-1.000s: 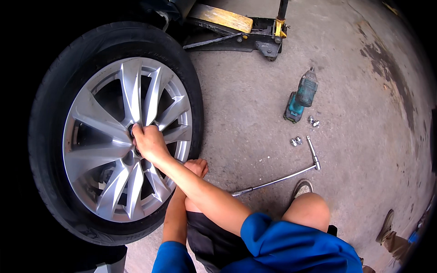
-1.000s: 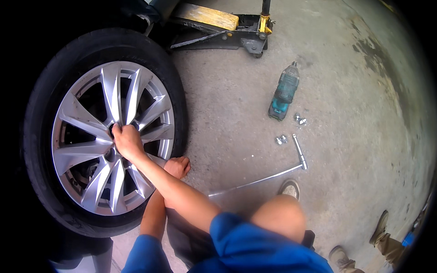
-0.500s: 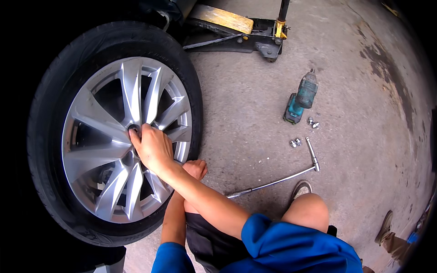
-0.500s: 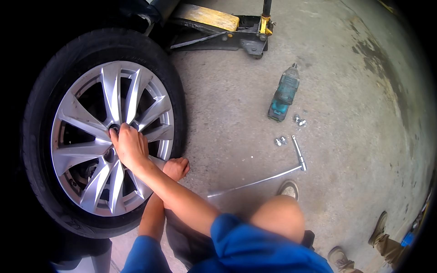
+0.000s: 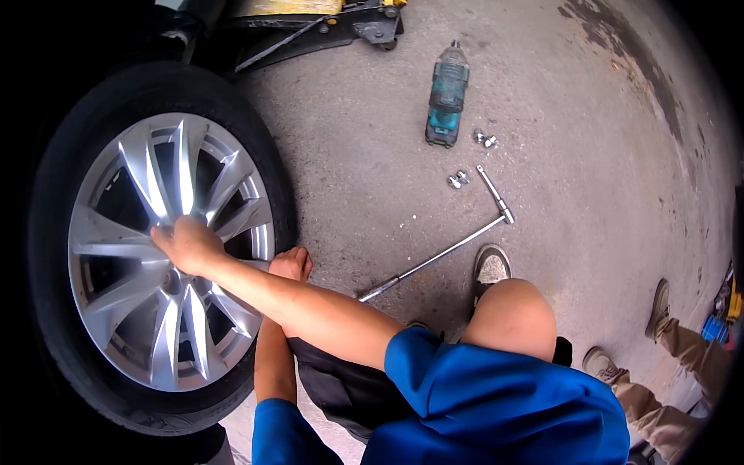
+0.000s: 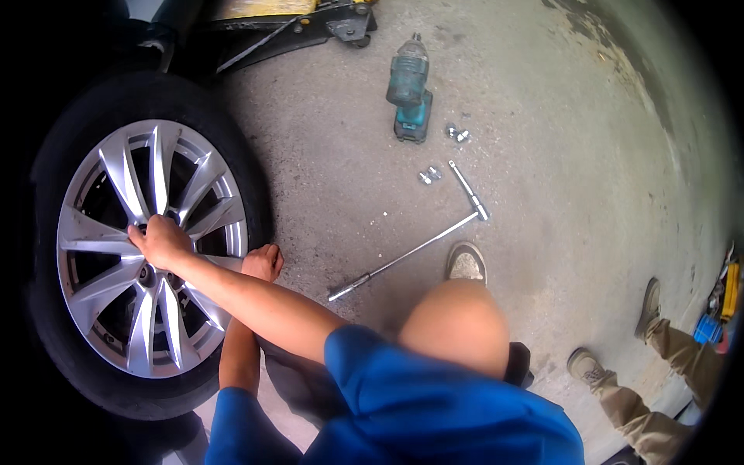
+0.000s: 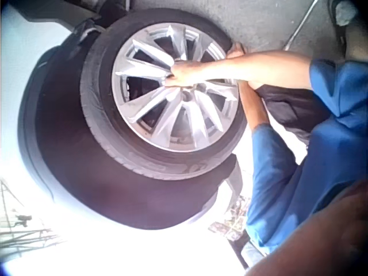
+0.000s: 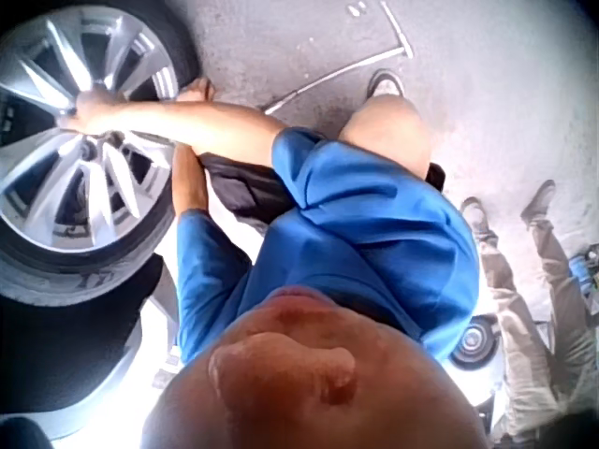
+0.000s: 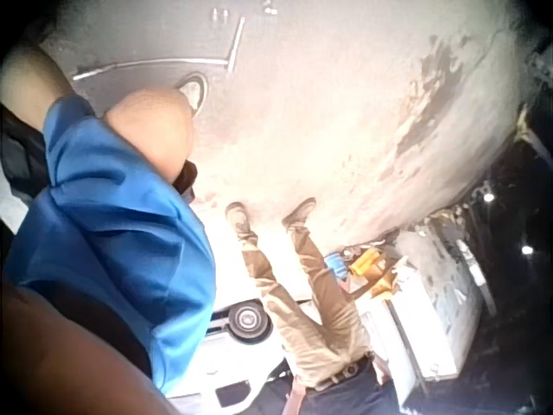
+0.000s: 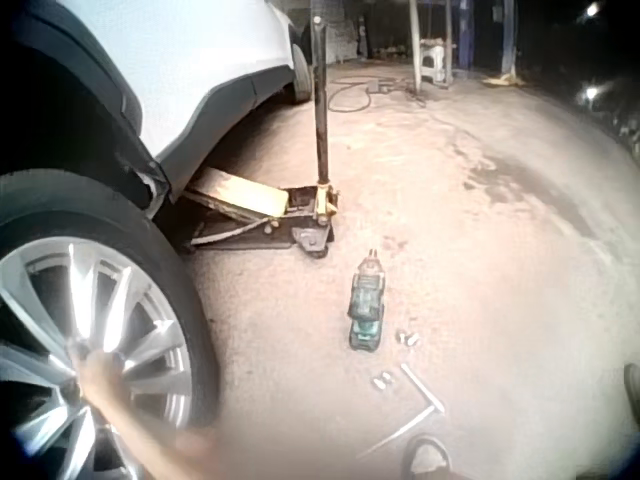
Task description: The person uses a tire inflator to fill a tire mounted on a rim, then removes the tire from the machine. They carry the tire to a white car, lift it onto the wheel hub, and secure it by hand-tightening the lug nuts.
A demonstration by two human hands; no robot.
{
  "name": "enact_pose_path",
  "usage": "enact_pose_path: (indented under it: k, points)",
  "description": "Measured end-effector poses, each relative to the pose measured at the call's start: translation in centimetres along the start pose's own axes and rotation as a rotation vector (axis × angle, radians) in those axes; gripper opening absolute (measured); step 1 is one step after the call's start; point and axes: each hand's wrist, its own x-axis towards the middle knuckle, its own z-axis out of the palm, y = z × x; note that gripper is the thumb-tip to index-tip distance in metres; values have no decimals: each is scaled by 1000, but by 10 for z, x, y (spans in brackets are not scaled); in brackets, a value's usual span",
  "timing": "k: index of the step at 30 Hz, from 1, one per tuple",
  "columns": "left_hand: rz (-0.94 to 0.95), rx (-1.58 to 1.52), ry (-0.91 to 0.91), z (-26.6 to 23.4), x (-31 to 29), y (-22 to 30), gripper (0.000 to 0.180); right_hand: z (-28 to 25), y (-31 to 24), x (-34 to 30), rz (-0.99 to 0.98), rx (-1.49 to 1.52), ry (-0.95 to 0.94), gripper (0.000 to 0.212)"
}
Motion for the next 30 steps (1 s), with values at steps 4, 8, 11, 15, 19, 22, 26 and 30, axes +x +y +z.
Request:
enact_pose_path:
  k: [4, 8, 11, 15, 19, 22, 26, 30]
  points:
    - [-6, 51, -73, -4, 1, 5, 13, 3, -7, -4, 128, 144, -11, 47]
    - [36, 72, -61, -1, 6, 2, 15, 10, -9, 0, 314, 471, 0, 47]
    - [22, 84, -88, -6, 11, 3, 16, 27, -5, 5, 258, 439, 130, 43]
    - [-15, 83, -92, 1, 7, 1, 16, 1, 6, -7, -121, -63, 124, 55]
    - [-17, 82, -78, -3, -3, -6, 16, 2, -8, -6, 26, 101, -11, 50]
    - [-11, 57, -62, -1, 0, -2, 17, 10, -2, 2, 98, 130, -9, 53]
    - [-2, 48, -40, 0, 8, -4, 15, 12, 3, 5, 11, 82, 36, 57]
    - [-6, 50, -37, -1, 1, -3, 15, 4, 0, -6, -10, 26, -2, 64]
